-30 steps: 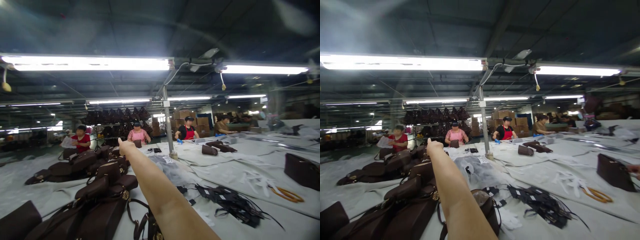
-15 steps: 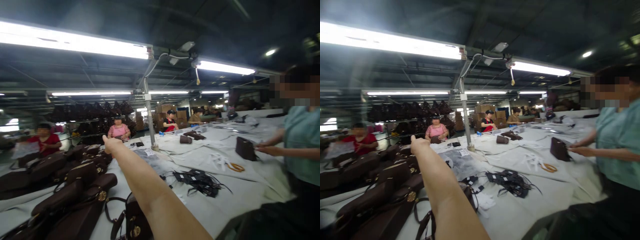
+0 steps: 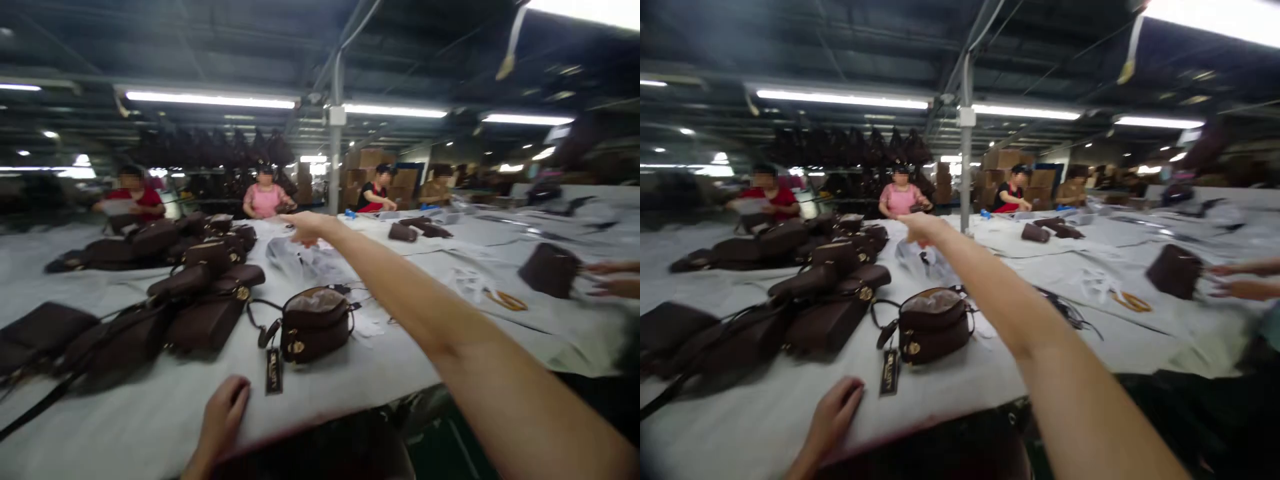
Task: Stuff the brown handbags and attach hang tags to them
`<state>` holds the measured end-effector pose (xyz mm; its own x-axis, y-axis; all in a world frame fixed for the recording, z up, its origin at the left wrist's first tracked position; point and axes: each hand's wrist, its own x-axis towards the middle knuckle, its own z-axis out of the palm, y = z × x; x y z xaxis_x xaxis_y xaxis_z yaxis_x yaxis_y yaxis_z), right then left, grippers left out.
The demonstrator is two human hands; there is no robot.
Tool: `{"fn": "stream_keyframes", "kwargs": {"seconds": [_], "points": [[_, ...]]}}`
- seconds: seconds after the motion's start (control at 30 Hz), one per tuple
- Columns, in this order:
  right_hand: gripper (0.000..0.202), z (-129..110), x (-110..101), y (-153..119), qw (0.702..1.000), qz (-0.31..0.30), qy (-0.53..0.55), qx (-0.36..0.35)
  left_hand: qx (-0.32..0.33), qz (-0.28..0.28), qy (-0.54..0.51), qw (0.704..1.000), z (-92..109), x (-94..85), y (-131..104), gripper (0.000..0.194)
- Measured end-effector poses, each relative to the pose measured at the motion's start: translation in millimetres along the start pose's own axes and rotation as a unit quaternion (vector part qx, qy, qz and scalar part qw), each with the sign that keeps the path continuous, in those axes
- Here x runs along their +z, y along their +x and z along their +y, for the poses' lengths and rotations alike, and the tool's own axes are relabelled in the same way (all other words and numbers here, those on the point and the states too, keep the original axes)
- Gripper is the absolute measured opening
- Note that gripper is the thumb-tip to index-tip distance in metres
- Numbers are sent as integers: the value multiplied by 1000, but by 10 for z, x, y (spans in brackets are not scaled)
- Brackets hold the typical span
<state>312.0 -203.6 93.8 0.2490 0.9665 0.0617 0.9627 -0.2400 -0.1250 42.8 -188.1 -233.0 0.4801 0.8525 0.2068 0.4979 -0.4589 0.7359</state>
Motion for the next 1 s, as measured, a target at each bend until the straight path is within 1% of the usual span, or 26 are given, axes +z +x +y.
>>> {"fn": "stream_keyframes", "kwargs": {"seconds": [0.07,0.1,0.13,0.17,0.2,0.27,0.3,0.33,0.37,0.43,0.5,0.57,0.63,0.7,0.73,0.77,0.8,0.83,0.87,0.93,0.97,1.0], "points": [[58,255,276,65,998,-48,-9,-35,15,-2,-35,999,-66,-6,-47,19],[58,416,422,70,997,-44,-34,-61,2,-10,-61,998,-55,11,-25,23],[60,584,573,53,993,-58,-45,-97,-14,-28,-90,995,-20,41,6,25],[63,751,730,15,990,-74,-42,-117,-33,-54,-125,990,33,80,36,27],[68,906,890,-38,987,-85,-27,-131,-53,-97,-164,980,97,129,58,29],[84,1164,1218,-158,983,-114,8,-144,-83,-184,-237,950,229,245,73,31],[93,1263,1377,-211,982,-121,25,-143,-88,-216,-265,936,285,307,75,31],[100,1342,1529,-255,982,-119,39,-139,-87,-233,-288,925,330,366,81,31],[105,1405,1667,-288,984,-106,51,-135,-82,-234,-305,919,364,420,96,34],[107,1487,1888,-326,987,-63,64,-134,-70,-206,-330,919,400,496,163,46],[104,1522,2017,-350,987,-18,68,-141,-67,-164,-340,924,407,519,277,59],[98,1512,2060,-382,987,13,66,-145,-67,-124,-332,933,395,495,408,66],[87,1463,2046,-435,988,24,66,-140,-75,-90,-318,941,374,439,521,70],[71,1393,2021,-502,988,18,73,-138,-76,-72,-294,950,360,362,587,66],[65,1360,2017,-537,987,16,80,-140,-65,-63,-271,958,363,316,600,59],[63,1331,2021,-570,986,18,89,-143,-42,-49,-238,969,377,265,601,48],[64,1310,2035,-599,984,28,99,-146,-9,-27,-198,980,403,209,594,37],[69,1298,2055,-623,982,44,110,-150,32,2,-157,987,443,152,584,27],[75,1294,2078,-642,979,65,121,-154,75,35,-119,989,497,95,577,21],[81,1311,2119,-663,971,98,137,-170,161,91,-65,981,633,-1,590,20],[78,1329,2131,-666,966,107,141,-186,202,106,-43,973,708,-33,618,21],[71,1352,2137,-665,962,112,141,-205,242,108,-19,964,782,-52,662,22]]}}
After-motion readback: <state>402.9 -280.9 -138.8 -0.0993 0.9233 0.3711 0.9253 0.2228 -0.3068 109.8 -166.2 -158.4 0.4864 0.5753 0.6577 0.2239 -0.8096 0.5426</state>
